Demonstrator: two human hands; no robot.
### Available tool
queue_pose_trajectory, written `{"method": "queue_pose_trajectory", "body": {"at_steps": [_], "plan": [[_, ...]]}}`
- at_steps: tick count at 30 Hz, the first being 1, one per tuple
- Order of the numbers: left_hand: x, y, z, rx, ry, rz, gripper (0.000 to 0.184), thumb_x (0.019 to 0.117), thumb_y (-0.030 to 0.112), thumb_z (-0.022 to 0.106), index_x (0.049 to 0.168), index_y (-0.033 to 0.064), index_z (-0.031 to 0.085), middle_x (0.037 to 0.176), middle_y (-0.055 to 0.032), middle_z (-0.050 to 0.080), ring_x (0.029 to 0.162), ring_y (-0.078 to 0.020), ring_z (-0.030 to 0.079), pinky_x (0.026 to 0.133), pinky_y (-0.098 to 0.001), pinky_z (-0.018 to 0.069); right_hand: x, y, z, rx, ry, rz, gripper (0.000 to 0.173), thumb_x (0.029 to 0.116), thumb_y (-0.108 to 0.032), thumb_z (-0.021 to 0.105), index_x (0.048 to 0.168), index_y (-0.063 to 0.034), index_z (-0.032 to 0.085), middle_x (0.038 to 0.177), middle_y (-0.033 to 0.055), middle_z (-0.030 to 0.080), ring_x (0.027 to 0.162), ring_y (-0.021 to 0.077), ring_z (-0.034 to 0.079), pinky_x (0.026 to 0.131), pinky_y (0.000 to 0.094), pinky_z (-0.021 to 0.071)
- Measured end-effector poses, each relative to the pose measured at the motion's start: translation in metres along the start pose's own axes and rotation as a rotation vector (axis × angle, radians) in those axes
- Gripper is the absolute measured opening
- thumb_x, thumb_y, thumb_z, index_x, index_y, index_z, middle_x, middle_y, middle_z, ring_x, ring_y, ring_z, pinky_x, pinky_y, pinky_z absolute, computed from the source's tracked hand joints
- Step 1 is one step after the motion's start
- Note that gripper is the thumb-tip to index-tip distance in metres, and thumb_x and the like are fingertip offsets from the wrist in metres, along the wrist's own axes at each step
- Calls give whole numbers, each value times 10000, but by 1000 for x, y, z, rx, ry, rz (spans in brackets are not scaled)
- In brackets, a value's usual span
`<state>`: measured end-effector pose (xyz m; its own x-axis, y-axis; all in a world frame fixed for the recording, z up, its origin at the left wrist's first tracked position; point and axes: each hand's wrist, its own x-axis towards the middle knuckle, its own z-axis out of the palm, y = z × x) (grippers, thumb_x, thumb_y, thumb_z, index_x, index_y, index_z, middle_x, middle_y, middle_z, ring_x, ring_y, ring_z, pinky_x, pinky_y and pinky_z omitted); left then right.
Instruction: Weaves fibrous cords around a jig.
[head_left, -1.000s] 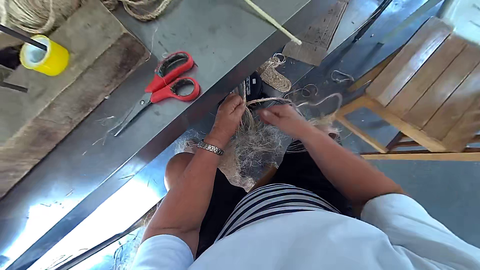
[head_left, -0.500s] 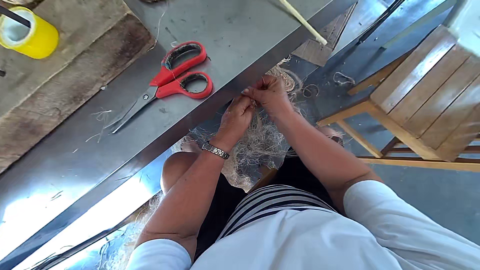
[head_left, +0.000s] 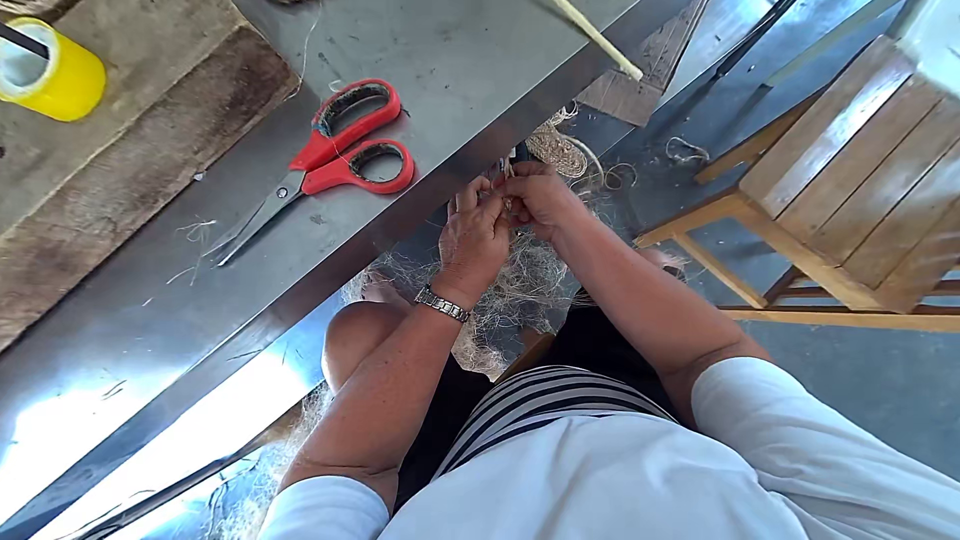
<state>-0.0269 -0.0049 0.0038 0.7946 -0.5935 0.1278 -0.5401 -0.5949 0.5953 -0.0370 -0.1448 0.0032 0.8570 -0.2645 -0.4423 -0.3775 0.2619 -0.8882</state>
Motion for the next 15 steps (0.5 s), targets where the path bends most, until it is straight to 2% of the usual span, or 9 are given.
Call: {"method": "queue_pose_trajectory", "body": {"at_steps": [2, 4, 8, 10, 12, 14, 15], "plan": [[-2, 1, -2, 63, 27, -27, 249, 1025, 159, 518, 978, 29, 725, 1441, -216, 497, 1312, -368, 502, 1001, -497, 469, -5, 1, -5, 102, -55, 7, 40, 996, -33, 573, 1025, -61, 572, 649, -19, 514, 504, 78, 518, 528, 246, 531], [-2, 1, -4, 110, 32, -41, 254, 1030, 177, 521, 993, 35, 728, 1455, -235, 488, 1314, -388, 501, 986, -507, 470, -12, 1, -7, 140, -48, 28, 71, 1021, -85, 599, 993, -74, 535, 659, -5, 556, 519, 89, 569, 545, 257, 560], [0, -1, -6, 58, -7, -70, 267, 1040, 168, 508, 1021, 12, 724, 1414, -226, 510, 1290, -369, 514, 988, -503, 468, -17, 9, -1, 227, 14, 6, 101, 1026, -124, 615, 958, -81, 552, 662, -5, 584, 533, 94, 591, 547, 252, 560], [1, -8, -6, -89, -33, -76, 263, 1038, 153, 501, 990, -10, 701, 1279, -212, 563, 1174, -323, 570, 946, -487, 488, -20, 16, -6, 324, -48, -40, 93, 1075, -148, 521, 1015, -88, 556, 712, -8, 620, 598, 104, 628, 615, 273, 581], [2, -15, -4, -286, -72, -103, 250, 1037, 138, 509, 945, -30, 671, 1068, -168, 596, 957, -228, 586, 834, -396, 491, -21, 23, -16, 406, -119, -69, 141, 1102, -135, 426, 1046, -95, 549, 763, 1, 659, 642, 112, 669, 646, 281, 605], [2, -16, -2, -473, -134, -194, 215, 1045, 137, 510, 914, 11, 623, 878, -58, 541, 736, -101, 500, 663, -272, 421, -20, 21, -24, 345, -128, -73, 175, 1106, -139, 410, 1003, -118, 549, 746, -24, 640, 612, 79, 633, 604, 243, 574], [3, -15, -2, -545, -152, -240, 197, 1045, 135, 514, 893, 44, 601, 805, -8, 511, 676, -59, 461, 620, -236, 383, -17, 15, -26, 267, -110, -81, 163, 1105, -147, 419, 1005, -121, 546, 735, -42, 610, 589, 57, 592, 575, 216, 542]]}}
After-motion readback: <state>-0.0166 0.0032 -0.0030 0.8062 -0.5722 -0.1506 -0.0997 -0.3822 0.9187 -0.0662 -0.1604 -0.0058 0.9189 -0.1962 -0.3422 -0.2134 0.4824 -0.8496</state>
